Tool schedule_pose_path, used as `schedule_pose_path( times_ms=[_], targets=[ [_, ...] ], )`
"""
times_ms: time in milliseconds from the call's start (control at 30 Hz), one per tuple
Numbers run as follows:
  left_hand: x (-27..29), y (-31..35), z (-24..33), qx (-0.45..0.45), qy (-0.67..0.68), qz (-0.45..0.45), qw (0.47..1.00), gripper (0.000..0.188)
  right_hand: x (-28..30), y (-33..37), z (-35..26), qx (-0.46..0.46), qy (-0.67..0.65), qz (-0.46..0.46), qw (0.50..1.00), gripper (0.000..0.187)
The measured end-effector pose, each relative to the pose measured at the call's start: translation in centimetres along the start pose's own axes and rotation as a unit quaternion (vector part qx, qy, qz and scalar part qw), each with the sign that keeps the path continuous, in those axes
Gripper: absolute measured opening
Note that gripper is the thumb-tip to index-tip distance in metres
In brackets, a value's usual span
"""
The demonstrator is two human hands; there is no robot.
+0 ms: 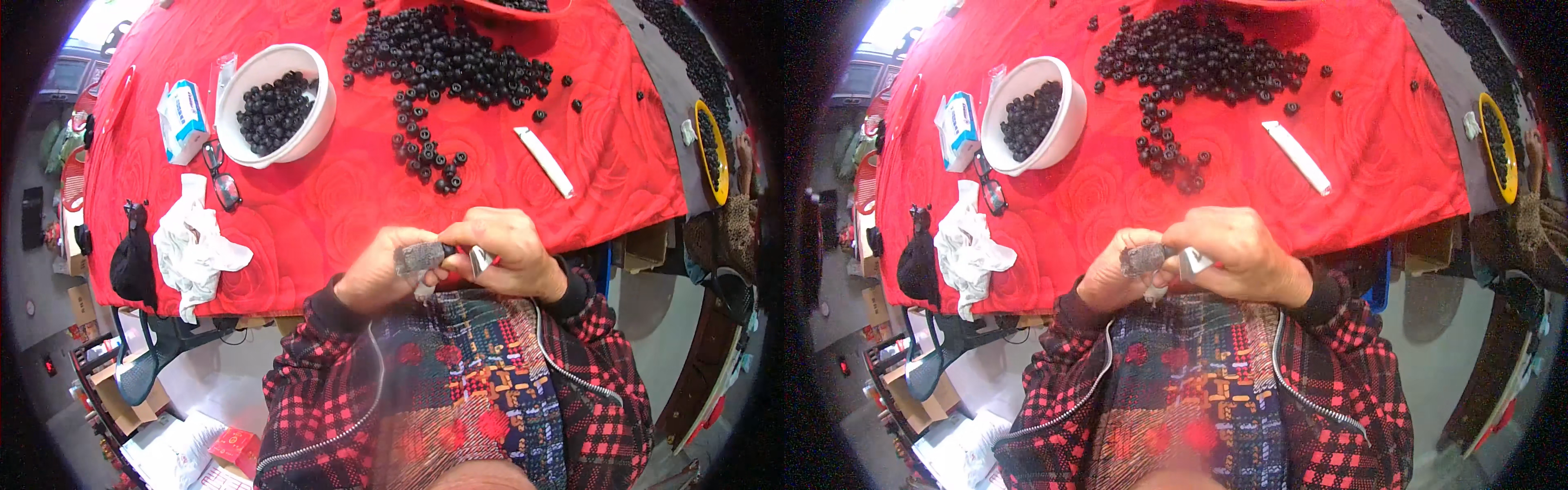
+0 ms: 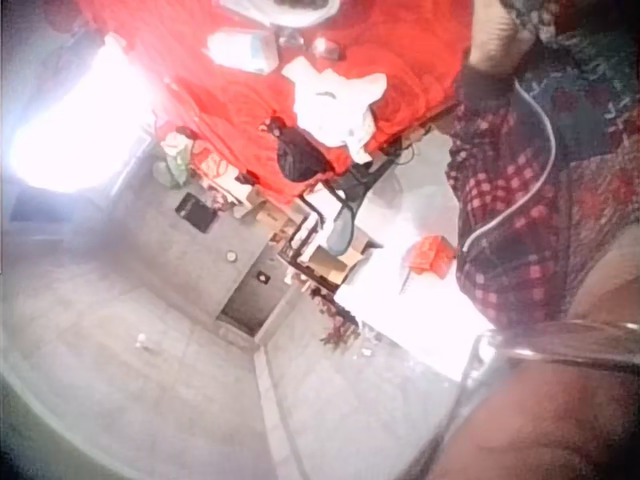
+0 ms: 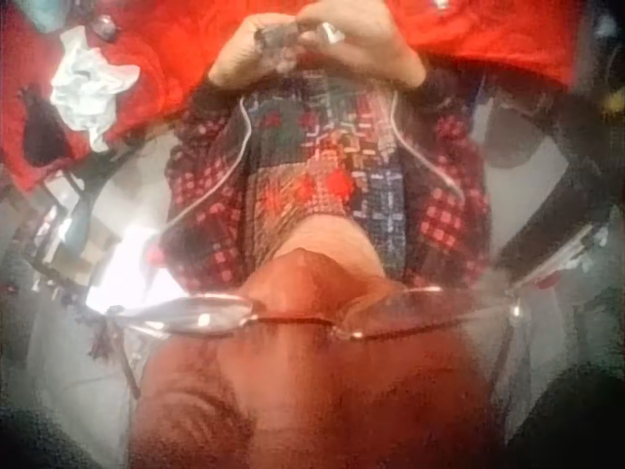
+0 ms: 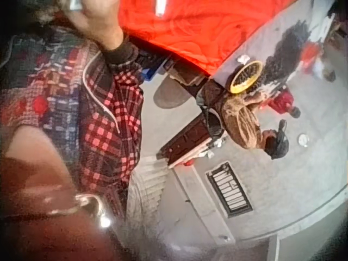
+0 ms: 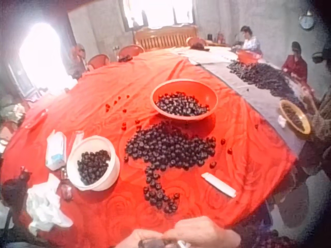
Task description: The person sits at a table covered with a red cloth and uses a small knife to carve small black beads. They pick up individual beads from a pile, hold them with a cloth, and carefully cut them before placing them back on the table.
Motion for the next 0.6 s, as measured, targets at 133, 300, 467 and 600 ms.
schedule_pose_path(
  times_ms=[133,300,467,600],
  targets=[
    [-1.0,-0.2,0.5,-0.043,0.166,-0.034,0.985,0.024,0.5,0.2,-1.7,0.087,0.138,0.073,0.984,0.035],
    [-1.0,0.2,0.6,-0.092,0.165,-0.007,0.982,0.026,0.4,0.3,-2.0,0.097,0.149,0.071,0.982,0.037],
    [-1.2,0.7,1.7,-0.143,0.125,0.002,0.982,0.030,1.3,1.6,-0.7,-0.104,-0.040,0.077,0.991,0.029],
    [-1.0,0.8,1.3,-0.116,0.082,0.020,0.990,0.033,1.2,1.4,0.2,-0.163,-0.048,0.056,0.984,0.016]
  ],
)
Point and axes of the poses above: each hand's wrist, its own y-axis away from the middle knuckle, its own x-axis out of the back of the hand, z = x × y, the point moved 7 cm from there along -y, towards the middle knuckle, and after that the axes turned 14 degrees about x, right-handed, at the moved point
